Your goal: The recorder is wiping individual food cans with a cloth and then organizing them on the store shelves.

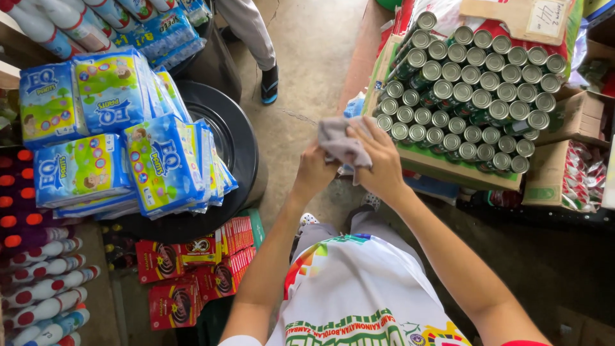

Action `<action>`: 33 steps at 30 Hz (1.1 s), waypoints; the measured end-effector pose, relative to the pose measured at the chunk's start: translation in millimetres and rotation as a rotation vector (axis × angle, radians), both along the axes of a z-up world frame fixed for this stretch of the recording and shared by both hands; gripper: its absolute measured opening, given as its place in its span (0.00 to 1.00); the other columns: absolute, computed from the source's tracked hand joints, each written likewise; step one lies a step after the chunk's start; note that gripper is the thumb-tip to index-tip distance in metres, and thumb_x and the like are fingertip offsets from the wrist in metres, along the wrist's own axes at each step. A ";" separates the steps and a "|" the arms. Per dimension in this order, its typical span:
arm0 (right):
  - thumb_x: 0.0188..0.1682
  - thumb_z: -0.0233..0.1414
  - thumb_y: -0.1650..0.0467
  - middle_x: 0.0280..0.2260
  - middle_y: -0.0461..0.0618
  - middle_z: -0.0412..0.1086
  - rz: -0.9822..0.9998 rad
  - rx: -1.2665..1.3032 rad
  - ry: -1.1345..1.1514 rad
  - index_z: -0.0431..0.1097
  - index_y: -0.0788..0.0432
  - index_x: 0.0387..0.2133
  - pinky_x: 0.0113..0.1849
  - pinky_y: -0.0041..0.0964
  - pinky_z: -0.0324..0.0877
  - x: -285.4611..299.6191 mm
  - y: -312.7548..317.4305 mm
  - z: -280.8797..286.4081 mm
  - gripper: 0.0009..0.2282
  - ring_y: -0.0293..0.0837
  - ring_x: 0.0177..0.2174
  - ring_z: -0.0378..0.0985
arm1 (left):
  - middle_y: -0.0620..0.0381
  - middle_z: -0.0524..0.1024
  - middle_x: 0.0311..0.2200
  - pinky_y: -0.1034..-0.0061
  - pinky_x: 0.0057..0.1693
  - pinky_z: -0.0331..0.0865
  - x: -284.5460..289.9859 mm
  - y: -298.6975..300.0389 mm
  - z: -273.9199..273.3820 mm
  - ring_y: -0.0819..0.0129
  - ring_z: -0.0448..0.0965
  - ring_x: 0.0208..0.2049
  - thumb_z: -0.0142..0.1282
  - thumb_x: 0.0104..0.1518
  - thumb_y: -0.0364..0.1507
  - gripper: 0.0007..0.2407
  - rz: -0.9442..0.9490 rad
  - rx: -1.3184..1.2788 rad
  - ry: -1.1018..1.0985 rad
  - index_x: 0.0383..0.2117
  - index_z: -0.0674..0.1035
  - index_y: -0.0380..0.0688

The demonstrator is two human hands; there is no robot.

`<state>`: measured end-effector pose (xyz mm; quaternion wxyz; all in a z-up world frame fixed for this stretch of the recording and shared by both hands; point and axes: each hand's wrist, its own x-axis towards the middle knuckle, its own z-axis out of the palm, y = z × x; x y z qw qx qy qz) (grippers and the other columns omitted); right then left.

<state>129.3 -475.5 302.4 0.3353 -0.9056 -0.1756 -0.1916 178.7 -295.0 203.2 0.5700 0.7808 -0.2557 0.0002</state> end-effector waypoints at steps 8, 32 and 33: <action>0.36 0.53 0.73 0.53 0.64 0.72 0.030 -0.080 -0.086 0.74 0.66 0.49 0.60 0.56 0.60 -7.0 19.1 16.9 0.23 0.60 0.61 0.67 | 0.39 0.73 0.58 0.63 0.61 0.71 -3.7 5.8 58.3 0.44 0.74 0.60 0.68 0.47 0.23 0.24 0.087 -0.037 -0.148 0.53 0.74 0.40; 0.35 0.53 0.79 0.50 0.58 0.67 -0.147 0.077 0.204 0.71 0.56 0.56 0.49 0.47 0.70 -25.1 11.6 -36.5 0.29 0.60 0.49 0.72 | 0.47 0.73 0.56 0.58 0.68 0.63 0.6 -26.8 -28.9 0.54 0.72 0.59 0.36 0.72 0.47 0.22 -0.039 -1.564 1.049 0.56 0.70 0.41; 0.35 0.53 0.79 0.50 0.58 0.67 -0.148 0.076 0.205 0.71 0.56 0.56 0.49 0.47 0.70 -25.7 11.6 -32.2 0.29 0.60 0.49 0.72 | 0.47 0.73 0.56 0.58 0.68 0.63 1.4 -23.9 -23.1 0.54 0.72 0.59 0.36 0.72 0.47 0.22 -0.040 -1.564 1.050 0.56 0.70 0.41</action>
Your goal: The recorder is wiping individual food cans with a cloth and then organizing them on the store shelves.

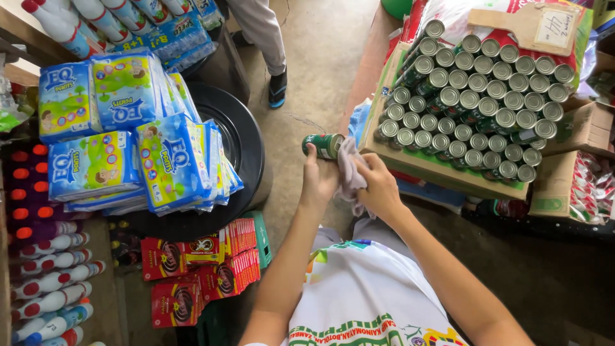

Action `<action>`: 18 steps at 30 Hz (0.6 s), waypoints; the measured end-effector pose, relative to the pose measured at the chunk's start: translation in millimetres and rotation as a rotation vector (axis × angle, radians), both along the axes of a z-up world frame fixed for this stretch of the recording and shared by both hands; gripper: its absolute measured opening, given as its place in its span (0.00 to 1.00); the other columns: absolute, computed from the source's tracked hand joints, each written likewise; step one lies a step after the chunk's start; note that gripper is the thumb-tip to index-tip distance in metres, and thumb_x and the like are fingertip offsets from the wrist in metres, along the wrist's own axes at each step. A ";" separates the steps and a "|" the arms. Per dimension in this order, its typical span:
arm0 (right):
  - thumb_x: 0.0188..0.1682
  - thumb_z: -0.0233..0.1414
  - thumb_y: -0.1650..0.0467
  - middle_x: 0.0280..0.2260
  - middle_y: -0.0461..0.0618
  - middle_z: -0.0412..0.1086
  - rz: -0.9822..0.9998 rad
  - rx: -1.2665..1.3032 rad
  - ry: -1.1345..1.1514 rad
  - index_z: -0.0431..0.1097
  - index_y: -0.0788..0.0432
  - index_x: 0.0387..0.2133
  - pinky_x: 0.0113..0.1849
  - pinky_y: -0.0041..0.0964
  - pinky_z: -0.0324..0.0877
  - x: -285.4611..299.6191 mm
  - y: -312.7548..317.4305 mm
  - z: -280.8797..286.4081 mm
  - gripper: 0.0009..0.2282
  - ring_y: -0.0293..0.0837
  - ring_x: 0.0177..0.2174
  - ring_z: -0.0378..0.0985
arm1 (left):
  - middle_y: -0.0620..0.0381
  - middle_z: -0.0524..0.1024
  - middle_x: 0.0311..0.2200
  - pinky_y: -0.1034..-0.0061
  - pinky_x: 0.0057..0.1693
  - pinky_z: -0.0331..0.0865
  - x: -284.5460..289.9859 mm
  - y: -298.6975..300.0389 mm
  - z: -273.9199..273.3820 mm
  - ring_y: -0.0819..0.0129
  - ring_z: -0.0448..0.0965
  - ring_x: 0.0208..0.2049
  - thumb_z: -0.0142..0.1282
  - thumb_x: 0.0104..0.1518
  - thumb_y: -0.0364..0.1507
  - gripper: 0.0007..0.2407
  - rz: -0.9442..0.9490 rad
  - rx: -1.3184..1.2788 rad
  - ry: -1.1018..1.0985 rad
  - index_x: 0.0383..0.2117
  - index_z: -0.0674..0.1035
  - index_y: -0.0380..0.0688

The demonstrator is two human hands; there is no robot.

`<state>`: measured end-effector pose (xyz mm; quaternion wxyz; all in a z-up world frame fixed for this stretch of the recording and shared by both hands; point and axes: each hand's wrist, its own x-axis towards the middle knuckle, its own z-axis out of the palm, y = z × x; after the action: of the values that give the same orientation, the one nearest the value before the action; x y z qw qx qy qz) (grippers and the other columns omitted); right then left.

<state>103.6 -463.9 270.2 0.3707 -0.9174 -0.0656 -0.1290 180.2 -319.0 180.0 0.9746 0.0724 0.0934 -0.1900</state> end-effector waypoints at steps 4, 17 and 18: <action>0.30 0.56 0.78 0.47 0.56 0.69 0.132 -0.120 0.000 0.73 0.50 0.54 0.46 0.46 0.70 5.1 0.1 21.3 0.31 0.57 0.48 0.73 | 0.45 0.74 0.53 0.57 0.64 0.65 -4.4 3.7 11.0 0.54 0.74 0.55 0.34 0.70 0.48 0.24 -0.158 0.100 0.004 0.54 0.72 0.39; 0.31 0.55 0.77 0.42 0.53 0.71 0.203 -0.116 0.100 0.77 0.51 0.47 0.44 0.47 0.70 30.2 -2.1 66.1 0.25 0.56 0.46 0.73 | 0.49 0.74 0.52 0.61 0.62 0.68 1.1 5.0 -3.9 0.59 0.75 0.54 0.35 0.76 0.47 0.22 -0.106 0.095 -0.058 0.55 0.72 0.41; 0.31 0.55 0.77 0.42 0.53 0.71 0.200 -0.114 0.103 0.77 0.51 0.47 0.44 0.47 0.70 28.4 -8.6 57.1 0.25 0.56 0.46 0.73 | 0.49 0.74 0.52 0.61 0.62 0.68 -1.4 5.0 14.4 0.59 0.75 0.54 0.35 0.76 0.47 0.22 -0.109 0.095 -0.055 0.55 0.72 0.41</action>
<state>131.9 -472.5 327.3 0.3318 -0.9313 -0.1450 -0.0402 178.8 -314.0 194.5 0.9605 0.1289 0.0716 -0.2362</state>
